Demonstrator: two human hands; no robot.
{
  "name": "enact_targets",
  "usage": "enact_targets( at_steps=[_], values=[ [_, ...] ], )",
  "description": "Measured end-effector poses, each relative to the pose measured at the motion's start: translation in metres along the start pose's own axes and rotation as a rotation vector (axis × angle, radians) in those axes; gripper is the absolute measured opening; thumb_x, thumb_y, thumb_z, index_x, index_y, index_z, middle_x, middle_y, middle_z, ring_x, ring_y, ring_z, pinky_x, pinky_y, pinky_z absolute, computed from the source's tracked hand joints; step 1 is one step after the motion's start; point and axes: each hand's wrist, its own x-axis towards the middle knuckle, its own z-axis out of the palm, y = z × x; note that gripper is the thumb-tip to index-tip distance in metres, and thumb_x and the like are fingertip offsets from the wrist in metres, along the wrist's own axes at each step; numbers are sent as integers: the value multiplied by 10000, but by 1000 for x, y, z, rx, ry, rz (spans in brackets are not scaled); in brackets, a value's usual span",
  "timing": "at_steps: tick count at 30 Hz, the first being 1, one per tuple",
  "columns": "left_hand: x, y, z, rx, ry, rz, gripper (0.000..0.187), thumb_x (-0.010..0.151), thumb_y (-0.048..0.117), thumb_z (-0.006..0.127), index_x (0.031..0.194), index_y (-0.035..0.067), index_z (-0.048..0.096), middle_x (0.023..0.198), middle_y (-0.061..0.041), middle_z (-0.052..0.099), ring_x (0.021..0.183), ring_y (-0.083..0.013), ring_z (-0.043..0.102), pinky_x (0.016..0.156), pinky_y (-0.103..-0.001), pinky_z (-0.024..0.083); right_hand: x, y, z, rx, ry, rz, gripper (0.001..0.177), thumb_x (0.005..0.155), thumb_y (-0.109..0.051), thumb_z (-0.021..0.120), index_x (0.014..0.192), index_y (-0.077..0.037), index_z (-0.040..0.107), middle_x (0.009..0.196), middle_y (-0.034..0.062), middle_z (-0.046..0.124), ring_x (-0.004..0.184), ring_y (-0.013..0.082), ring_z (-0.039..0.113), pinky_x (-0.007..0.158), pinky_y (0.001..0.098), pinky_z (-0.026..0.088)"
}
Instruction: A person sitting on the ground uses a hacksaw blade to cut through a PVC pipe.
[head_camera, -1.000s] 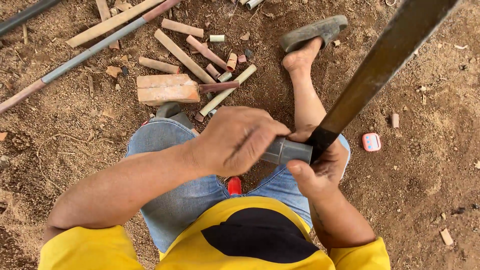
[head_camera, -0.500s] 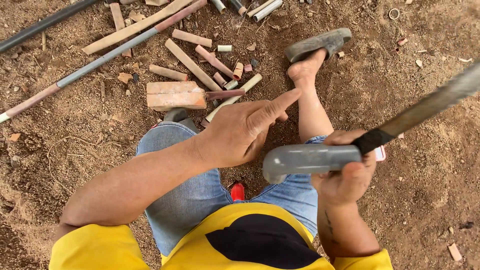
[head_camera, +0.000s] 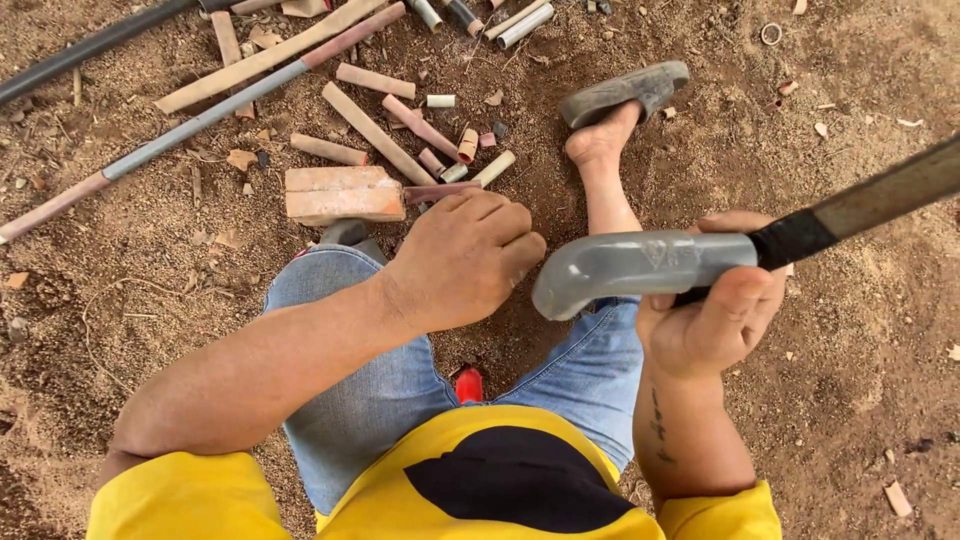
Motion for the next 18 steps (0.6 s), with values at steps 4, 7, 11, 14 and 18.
enact_targets(
  at_steps=[4,7,11,14,18],
  values=[
    [0,-4,15,56,99,51,138,988,128,627,949,165,753,852,-14,600,870,-284,728,765,-406,576,-12,24,-2,-194,229,-11,500,1073,-570,543,1110,-71,525,930,148,626,382,59,518,334,134,426],
    [-1,-6,20,108,159,71,128,988,194,612,890,168,691,852,-27,571,862,-293,706,765,-424,545,-12,24,0,-198,213,24,505,1082,-575,508,1110,-71,531,859,125,623,367,59,504,326,141,417],
    [-2,-3,25,189,145,92,111,973,209,590,894,172,658,855,-34,526,816,-286,655,747,-434,504,-13,24,2,-188,185,61,569,1058,-638,505,1105,-71,535,746,84,638,387,27,527,344,123,403],
    [-3,-7,32,187,119,88,114,999,229,580,931,162,643,858,-31,517,816,-287,652,746,-438,508,-26,26,22,-228,205,86,613,1012,-653,572,1034,-41,557,720,108,640,406,49,541,371,158,418],
    [3,-5,21,103,191,99,145,1031,162,576,898,142,631,817,-25,499,775,-287,668,747,-418,539,-36,17,34,-371,206,122,719,1003,-744,483,1007,-30,560,660,103,624,379,54,501,371,172,402]
  ],
)
